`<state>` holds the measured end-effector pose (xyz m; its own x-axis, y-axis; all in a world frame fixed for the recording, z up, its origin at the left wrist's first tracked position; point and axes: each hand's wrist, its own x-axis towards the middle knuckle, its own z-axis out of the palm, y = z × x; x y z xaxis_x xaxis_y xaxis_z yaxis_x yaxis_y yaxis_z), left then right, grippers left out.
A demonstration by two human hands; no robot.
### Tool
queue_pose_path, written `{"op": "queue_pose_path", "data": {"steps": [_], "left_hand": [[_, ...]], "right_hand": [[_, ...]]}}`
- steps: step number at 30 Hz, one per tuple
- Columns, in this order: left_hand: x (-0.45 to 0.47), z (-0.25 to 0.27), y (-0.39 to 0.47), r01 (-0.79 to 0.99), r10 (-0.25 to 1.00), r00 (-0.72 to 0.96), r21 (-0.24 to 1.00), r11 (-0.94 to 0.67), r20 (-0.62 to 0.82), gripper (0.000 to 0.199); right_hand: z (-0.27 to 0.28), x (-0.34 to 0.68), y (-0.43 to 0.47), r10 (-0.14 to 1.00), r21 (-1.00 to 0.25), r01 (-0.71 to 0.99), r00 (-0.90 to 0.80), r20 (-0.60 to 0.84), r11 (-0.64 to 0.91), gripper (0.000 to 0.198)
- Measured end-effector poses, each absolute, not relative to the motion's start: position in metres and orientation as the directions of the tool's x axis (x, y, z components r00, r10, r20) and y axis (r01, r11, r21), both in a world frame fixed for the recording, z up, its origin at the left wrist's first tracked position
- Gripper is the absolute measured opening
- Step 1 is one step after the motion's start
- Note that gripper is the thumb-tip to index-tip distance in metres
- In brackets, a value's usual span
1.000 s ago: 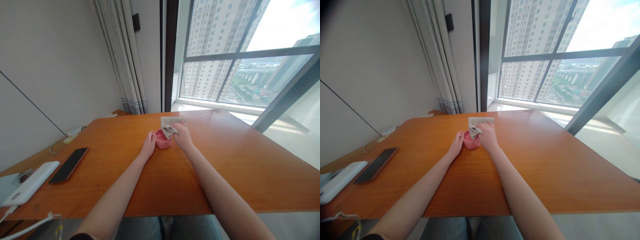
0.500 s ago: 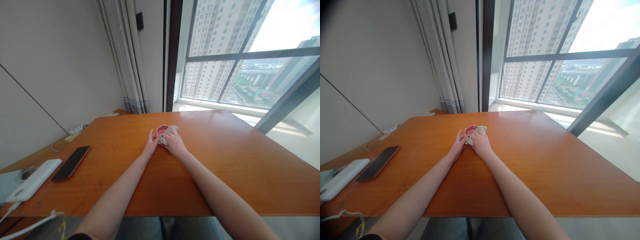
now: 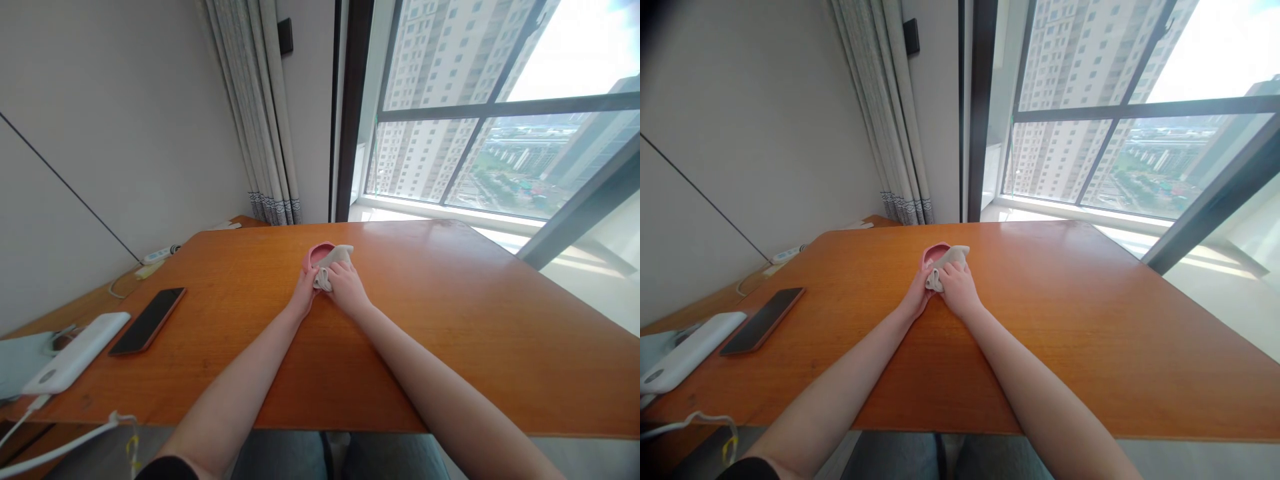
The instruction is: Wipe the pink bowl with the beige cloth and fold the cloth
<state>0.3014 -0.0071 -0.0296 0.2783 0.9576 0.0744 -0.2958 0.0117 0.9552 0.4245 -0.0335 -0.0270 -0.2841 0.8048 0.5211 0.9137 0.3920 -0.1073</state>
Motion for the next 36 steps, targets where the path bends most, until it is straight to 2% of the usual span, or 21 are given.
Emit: {"op": "queue_pose_path", "data": {"steps": [3,6,8,12,14,20,23,25,27,32,36], "left_hand": [[0.289,-0.028,0.004,-0.247,0.949,0.273,0.965,-0.090,0.158,0.043],[0.275,-0.031,0.014,0.012,0.966,0.222,0.990,-0.138,0.132,0.032],[0.272,-0.033,0.014,0.099,0.977,0.156,0.982,-0.159,0.142,0.030],[0.286,-0.036,-0.001,0.040,0.982,0.007,0.981,-0.191,0.191,0.040],[0.294,-0.036,-0.010,0.012,0.977,-0.015,0.977,-0.212,0.212,0.047],[0.287,-0.034,-0.004,0.067,0.964,-0.017,0.962,-0.264,0.265,0.036],[0.271,-0.029,0.006,0.182,0.931,0.064,0.913,-0.366,0.361,0.038],[0.264,-0.026,0.008,0.252,0.895,0.164,0.859,-0.445,0.415,0.045],[0.264,-0.025,0.006,0.285,0.883,0.184,0.836,-0.469,0.433,0.055],[0.284,-0.032,-0.009,0.139,0.914,0.015,0.904,-0.404,0.406,0.080],[0.287,-0.036,-0.007,0.170,0.922,-0.006,0.909,-0.380,0.386,0.074]], "right_hand": [[-0.023,0.430,-0.033,0.793,-0.086,0.881,-0.370,0.484,0.464,0.010],[-0.021,0.434,-0.033,0.773,-0.082,0.850,-0.428,0.469,0.521,0.012],[-0.021,0.434,-0.034,0.771,-0.080,0.852,-0.423,0.477,0.518,0.012],[-0.025,0.431,-0.035,0.777,-0.082,0.887,-0.349,0.524,0.454,0.016],[-0.026,0.430,-0.036,0.769,-0.090,0.890,-0.330,0.547,0.447,0.018],[-0.026,0.425,-0.036,0.740,-0.093,0.867,-0.358,0.569,0.490,0.015],[-0.028,0.426,-0.033,0.706,-0.039,0.854,-0.402,0.584,0.519,0.014],[-0.031,0.428,-0.031,0.689,0.005,0.853,-0.424,0.588,0.521,0.015],[-0.034,0.429,-0.030,0.691,0.022,0.865,-0.416,0.591,0.502,0.015],[-0.038,0.426,-0.031,0.708,-0.048,0.881,-0.345,0.616,0.471,0.017],[-0.038,0.419,-0.034,0.735,-0.121,0.861,-0.339,0.587,0.494,0.016]]}}
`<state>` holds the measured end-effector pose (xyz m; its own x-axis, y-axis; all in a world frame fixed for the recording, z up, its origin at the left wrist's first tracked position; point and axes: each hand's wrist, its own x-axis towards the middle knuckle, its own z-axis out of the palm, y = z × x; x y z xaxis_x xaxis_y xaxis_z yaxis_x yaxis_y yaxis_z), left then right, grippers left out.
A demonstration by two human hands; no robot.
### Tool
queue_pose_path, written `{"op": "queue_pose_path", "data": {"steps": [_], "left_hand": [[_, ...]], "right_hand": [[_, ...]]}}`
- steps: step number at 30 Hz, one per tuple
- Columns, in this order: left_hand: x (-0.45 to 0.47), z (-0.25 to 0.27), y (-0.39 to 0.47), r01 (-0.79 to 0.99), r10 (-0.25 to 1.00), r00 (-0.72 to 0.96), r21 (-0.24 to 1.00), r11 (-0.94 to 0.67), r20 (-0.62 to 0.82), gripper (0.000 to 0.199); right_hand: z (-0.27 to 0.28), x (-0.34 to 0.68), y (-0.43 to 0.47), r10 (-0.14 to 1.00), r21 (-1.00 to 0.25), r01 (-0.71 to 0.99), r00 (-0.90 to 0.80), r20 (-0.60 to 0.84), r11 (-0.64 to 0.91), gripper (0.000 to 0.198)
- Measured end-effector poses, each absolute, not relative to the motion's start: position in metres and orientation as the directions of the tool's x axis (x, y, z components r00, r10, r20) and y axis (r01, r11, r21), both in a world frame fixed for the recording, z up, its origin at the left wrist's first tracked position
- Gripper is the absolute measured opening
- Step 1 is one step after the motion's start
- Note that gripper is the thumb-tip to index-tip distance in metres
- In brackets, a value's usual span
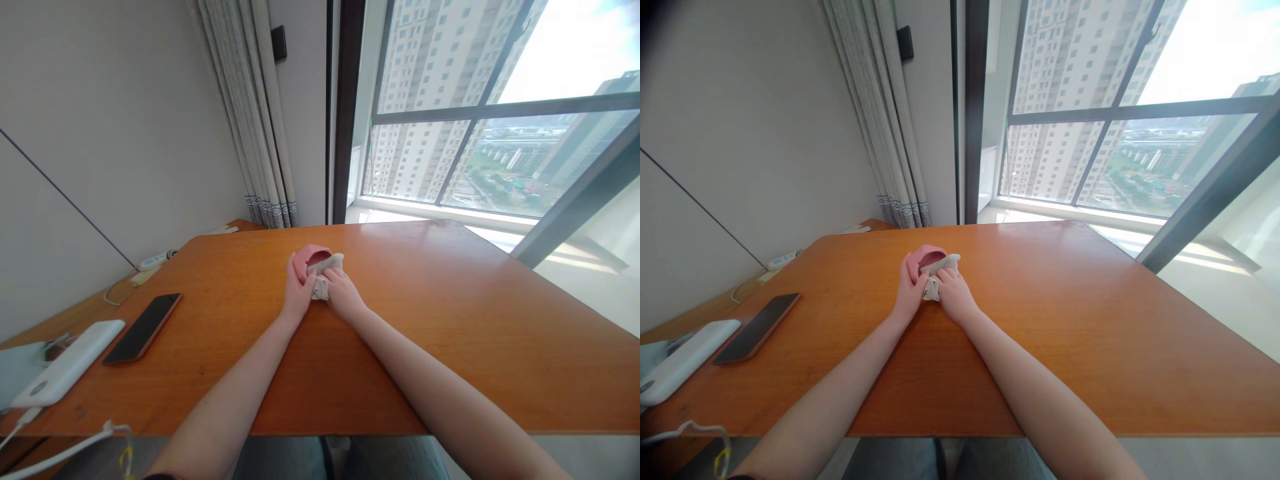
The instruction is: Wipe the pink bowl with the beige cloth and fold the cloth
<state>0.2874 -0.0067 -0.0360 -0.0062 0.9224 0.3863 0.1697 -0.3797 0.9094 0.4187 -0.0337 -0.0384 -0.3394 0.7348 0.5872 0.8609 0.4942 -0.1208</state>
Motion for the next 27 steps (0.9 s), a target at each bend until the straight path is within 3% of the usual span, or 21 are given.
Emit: {"op": "queue_pose_path", "data": {"steps": [9,13,17,20,23,27], "left_hand": [[0.266,-0.030,0.009,0.212,0.911,0.133,0.887,-0.410,0.389,0.066],[0.286,-0.037,-0.003,0.013,0.962,0.002,0.962,-0.274,0.274,0.074],[0.298,-0.051,-0.006,-0.156,0.991,-0.052,0.979,-0.131,0.124,0.058],[0.288,-0.050,0.002,-0.025,0.993,-0.085,0.996,-0.080,0.078,0.040],[0.273,-0.038,0.011,0.116,0.986,-0.042,0.981,-0.158,0.164,0.030],[0.269,-0.027,0.009,0.177,0.963,0.032,0.947,-0.268,0.266,0.048]], "right_hand": [[-0.038,0.421,-0.031,0.748,-0.067,0.875,-0.368,0.552,0.479,0.019],[-0.037,0.424,-0.033,0.785,-0.095,0.893,-0.331,0.524,0.440,0.020],[-0.038,0.416,-0.036,0.805,-0.114,0.894,-0.327,0.496,0.433,0.022],[-0.035,0.412,-0.036,0.811,-0.107,0.887,-0.354,0.465,0.449,0.019],[-0.030,0.416,-0.035,0.786,-0.070,0.872,-0.398,0.473,0.484,0.016],[-0.028,0.423,-0.034,0.751,-0.018,0.862,-0.430,0.501,0.506,0.018]]}}
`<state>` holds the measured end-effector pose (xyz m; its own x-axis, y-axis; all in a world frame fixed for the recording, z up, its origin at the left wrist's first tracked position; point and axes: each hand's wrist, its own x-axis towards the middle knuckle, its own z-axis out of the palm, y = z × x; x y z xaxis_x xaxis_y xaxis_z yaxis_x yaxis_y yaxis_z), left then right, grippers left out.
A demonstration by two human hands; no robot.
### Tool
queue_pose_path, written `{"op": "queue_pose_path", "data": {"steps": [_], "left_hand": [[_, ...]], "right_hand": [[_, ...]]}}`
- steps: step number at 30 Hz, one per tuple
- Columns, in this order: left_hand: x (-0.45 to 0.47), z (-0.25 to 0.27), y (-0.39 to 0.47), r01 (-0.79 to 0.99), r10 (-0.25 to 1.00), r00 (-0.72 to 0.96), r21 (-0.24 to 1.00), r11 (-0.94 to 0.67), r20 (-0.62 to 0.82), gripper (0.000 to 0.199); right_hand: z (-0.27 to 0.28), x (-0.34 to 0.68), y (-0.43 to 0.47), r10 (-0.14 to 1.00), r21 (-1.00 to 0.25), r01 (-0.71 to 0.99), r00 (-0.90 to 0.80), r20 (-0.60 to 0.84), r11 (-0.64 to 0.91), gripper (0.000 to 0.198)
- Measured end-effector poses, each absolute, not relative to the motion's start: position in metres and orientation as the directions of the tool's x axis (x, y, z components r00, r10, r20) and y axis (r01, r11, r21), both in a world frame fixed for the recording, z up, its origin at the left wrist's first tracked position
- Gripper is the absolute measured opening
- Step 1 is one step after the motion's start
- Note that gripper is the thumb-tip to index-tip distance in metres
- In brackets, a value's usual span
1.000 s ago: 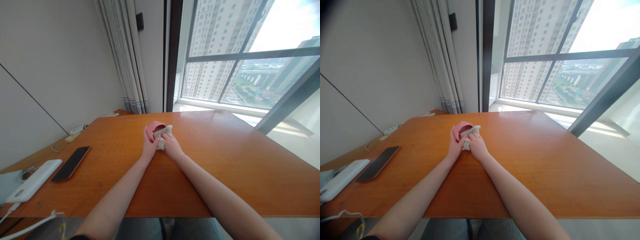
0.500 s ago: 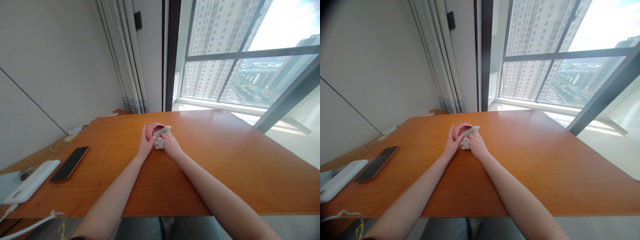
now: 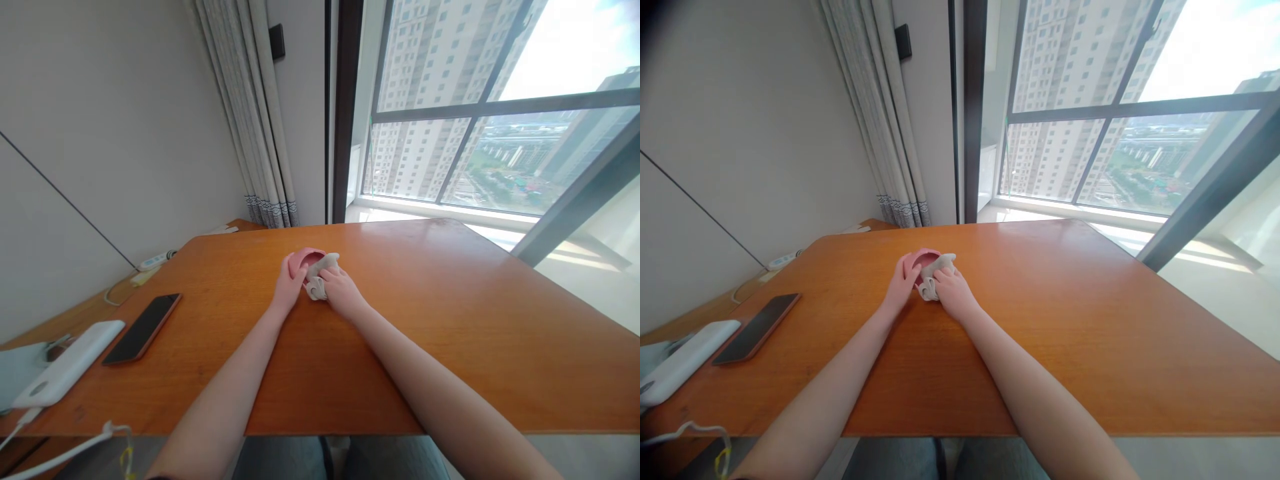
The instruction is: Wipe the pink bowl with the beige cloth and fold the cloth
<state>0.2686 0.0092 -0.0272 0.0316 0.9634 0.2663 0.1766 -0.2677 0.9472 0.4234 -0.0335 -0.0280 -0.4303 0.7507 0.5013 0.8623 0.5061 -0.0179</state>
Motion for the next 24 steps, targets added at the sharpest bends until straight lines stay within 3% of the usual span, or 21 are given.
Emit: {"op": "queue_pose_path", "data": {"steps": [3,5,10,15,20,24], "left_hand": [[0.280,-0.034,0.001,0.112,0.973,-0.022,0.968,-0.225,0.229,0.075],[0.287,-0.040,-0.003,0.079,0.969,-0.027,0.966,-0.245,0.247,0.081],[0.279,-0.039,0.005,0.109,0.944,-0.049,0.941,-0.320,0.326,0.061],[0.260,-0.026,0.014,0.209,0.892,0.136,0.867,-0.452,0.432,0.062],[0.284,-0.037,-0.001,-0.041,0.975,-0.006,0.974,-0.222,0.222,0.073],[0.298,-0.044,-0.008,-0.125,0.975,-0.051,0.968,-0.219,0.215,0.059]], "right_hand": [[-0.031,0.425,-0.034,0.754,-0.025,0.881,-0.389,0.530,0.472,0.018],[-0.033,0.424,-0.034,0.759,-0.044,0.889,-0.362,0.541,0.456,0.018],[-0.033,0.422,-0.031,0.734,-0.055,0.854,-0.410,0.541,0.518,0.016],[-0.031,0.429,-0.028,0.702,0.001,0.838,-0.457,0.546,0.545,0.019],[-0.033,0.428,-0.031,0.740,0.021,0.885,-0.401,0.539,0.464,0.020],[-0.036,0.422,-0.033,0.759,-0.015,0.899,-0.360,0.542,0.437,0.019]]}}
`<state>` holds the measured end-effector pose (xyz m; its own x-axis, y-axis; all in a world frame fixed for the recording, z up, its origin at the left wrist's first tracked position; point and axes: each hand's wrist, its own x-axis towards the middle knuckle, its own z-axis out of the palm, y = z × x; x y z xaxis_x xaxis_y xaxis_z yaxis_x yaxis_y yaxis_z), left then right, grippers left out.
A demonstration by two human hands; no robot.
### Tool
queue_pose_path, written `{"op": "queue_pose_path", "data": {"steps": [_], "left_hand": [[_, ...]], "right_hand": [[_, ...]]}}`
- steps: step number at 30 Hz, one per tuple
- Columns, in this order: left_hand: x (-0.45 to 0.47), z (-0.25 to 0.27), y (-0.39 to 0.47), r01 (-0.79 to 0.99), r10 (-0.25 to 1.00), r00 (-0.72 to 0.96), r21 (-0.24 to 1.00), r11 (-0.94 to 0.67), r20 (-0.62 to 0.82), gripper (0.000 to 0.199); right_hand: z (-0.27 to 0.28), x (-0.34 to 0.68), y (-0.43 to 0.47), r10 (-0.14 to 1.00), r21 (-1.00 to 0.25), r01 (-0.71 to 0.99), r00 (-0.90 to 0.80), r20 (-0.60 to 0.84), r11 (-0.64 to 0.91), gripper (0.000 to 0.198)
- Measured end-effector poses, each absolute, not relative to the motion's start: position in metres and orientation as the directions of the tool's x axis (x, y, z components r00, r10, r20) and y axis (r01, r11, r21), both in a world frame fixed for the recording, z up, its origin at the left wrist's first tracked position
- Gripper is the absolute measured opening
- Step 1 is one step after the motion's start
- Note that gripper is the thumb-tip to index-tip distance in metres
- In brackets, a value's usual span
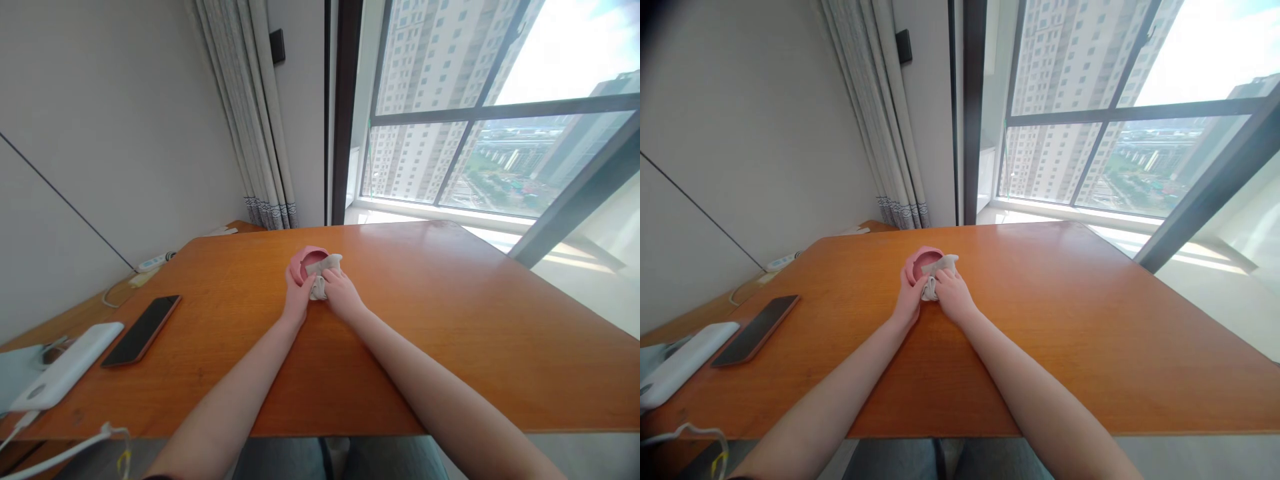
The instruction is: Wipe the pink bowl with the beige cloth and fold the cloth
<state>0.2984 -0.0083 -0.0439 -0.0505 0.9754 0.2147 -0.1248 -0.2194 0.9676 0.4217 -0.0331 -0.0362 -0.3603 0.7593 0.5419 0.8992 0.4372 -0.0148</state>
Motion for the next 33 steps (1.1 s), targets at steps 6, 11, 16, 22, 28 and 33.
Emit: {"op": "queue_pose_path", "data": {"steps": [6,11,16,22,28,33], "left_hand": [[0.271,-0.027,0.009,0.082,0.972,-0.017,0.969,-0.231,0.233,0.035],[0.273,-0.026,0.006,0.092,0.955,0.039,0.950,-0.297,0.295,0.061],[0.291,-0.034,-0.014,0.060,0.923,0.010,0.921,-0.384,0.385,0.085],[0.285,-0.032,-0.013,0.151,0.909,-0.029,0.901,-0.406,0.415,0.064],[0.287,-0.036,-0.012,0.113,0.901,0.003,0.895,-0.431,0.433,0.063],[0.286,-0.036,-0.013,0.122,0.907,-0.002,0.900,-0.418,0.422,0.063]], "right_hand": [[-0.031,0.422,-0.030,0.685,0.003,0.842,-0.441,0.580,0.540,0.018],[-0.029,0.428,-0.030,0.701,-0.005,0.859,-0.414,0.581,0.512,0.025],[-0.035,0.425,-0.034,0.741,-0.073,0.893,-0.320,0.590,0.444,0.020],[-0.038,0.417,-0.033,0.753,-0.115,0.874,-0.331,0.568,0.471,0.019],[-0.037,0.421,-0.034,0.754,-0.136,0.864,-0.334,0.565,0.485,0.020],[-0.036,0.420,-0.034,0.754,-0.133,0.865,-0.336,0.564,0.485,0.019]]}}
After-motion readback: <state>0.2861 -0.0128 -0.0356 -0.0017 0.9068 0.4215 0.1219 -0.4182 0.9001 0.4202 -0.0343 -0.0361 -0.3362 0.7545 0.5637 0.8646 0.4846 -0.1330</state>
